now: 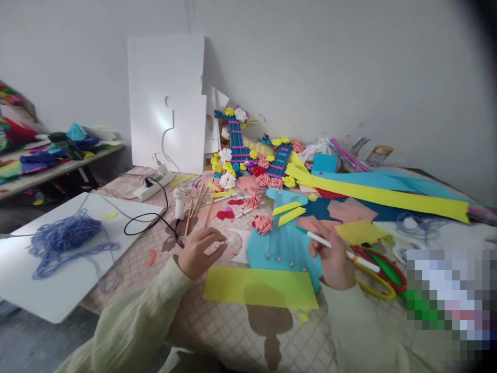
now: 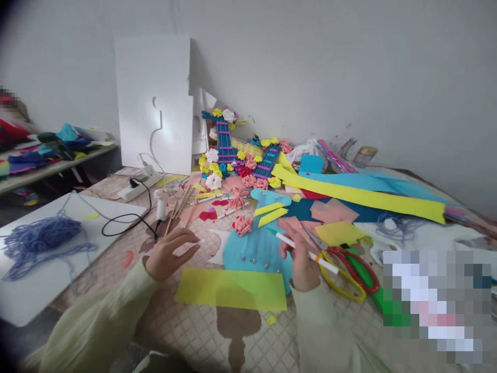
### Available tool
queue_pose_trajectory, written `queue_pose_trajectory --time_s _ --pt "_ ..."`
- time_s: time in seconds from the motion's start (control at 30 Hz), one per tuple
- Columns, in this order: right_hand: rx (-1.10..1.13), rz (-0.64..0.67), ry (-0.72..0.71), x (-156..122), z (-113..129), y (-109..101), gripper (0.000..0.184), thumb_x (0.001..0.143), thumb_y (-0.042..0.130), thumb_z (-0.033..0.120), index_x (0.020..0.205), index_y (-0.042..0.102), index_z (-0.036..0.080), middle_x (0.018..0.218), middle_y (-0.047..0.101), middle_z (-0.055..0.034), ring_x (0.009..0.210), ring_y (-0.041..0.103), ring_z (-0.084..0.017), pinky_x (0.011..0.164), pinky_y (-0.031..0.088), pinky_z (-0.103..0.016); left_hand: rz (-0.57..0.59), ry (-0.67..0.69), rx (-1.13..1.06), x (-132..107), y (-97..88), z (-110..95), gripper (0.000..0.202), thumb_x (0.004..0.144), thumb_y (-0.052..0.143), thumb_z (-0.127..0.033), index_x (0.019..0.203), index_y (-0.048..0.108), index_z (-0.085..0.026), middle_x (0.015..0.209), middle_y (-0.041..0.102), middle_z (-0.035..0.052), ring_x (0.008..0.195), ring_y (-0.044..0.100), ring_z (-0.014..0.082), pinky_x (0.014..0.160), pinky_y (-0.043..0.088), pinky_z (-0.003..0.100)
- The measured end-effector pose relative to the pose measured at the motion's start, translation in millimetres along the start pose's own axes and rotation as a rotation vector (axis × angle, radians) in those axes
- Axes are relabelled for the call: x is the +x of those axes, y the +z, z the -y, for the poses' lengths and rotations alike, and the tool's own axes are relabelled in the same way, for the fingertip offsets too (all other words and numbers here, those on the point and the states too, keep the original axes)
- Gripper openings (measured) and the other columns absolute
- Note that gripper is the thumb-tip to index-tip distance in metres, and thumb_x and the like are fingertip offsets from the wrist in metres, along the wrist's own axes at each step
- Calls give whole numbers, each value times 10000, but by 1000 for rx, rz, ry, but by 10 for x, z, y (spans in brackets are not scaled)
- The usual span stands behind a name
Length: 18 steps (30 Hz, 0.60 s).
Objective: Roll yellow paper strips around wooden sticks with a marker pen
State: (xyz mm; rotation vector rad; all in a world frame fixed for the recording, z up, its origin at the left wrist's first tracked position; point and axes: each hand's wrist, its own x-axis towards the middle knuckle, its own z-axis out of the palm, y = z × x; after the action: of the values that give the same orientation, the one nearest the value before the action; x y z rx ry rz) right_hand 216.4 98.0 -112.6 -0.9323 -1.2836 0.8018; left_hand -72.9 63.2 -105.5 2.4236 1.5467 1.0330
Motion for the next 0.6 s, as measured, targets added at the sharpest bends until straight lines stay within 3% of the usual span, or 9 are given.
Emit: queue_pose_trajectory --time_s 0.13,0.23,0.37,0.6 --pt "265 134 113 -214 397 119 270 839 450 345 981 640 214 540 479 25 440 458 -107 396 374 -247 -154 119 -228 5 -75 -455 68 783 568 -177 842 600 -165 802 606 58 772 578 147 684 482 266" --pt "331 157 103 -377 675 217 200 853 459 295 801 628 203 496 512 27 412 471 -98 367 355 -212 -190 183 -329 36 -124 -667 116 752 603 -125 859 607 -169 794 601 51 763 574 141 676 486 262" --pt "290 141 87 -463 844 283 262 864 457 295 650 558 184 462 504 32 398 472 -86 369 357 -195 -183 221 -338 57 -139 -779 131 747 610 -124 869 613 -174 793 598 49 762 571 146 677 489 272" --pt "94 174 122 -480 785 305 309 865 445 340 618 534 178 443 484 42 377 446 -74 355 355 -183 -154 257 -309 35 -102 -818 134 753 604 -123 876 610 -174 803 599 55 772 576 147 684 495 266"
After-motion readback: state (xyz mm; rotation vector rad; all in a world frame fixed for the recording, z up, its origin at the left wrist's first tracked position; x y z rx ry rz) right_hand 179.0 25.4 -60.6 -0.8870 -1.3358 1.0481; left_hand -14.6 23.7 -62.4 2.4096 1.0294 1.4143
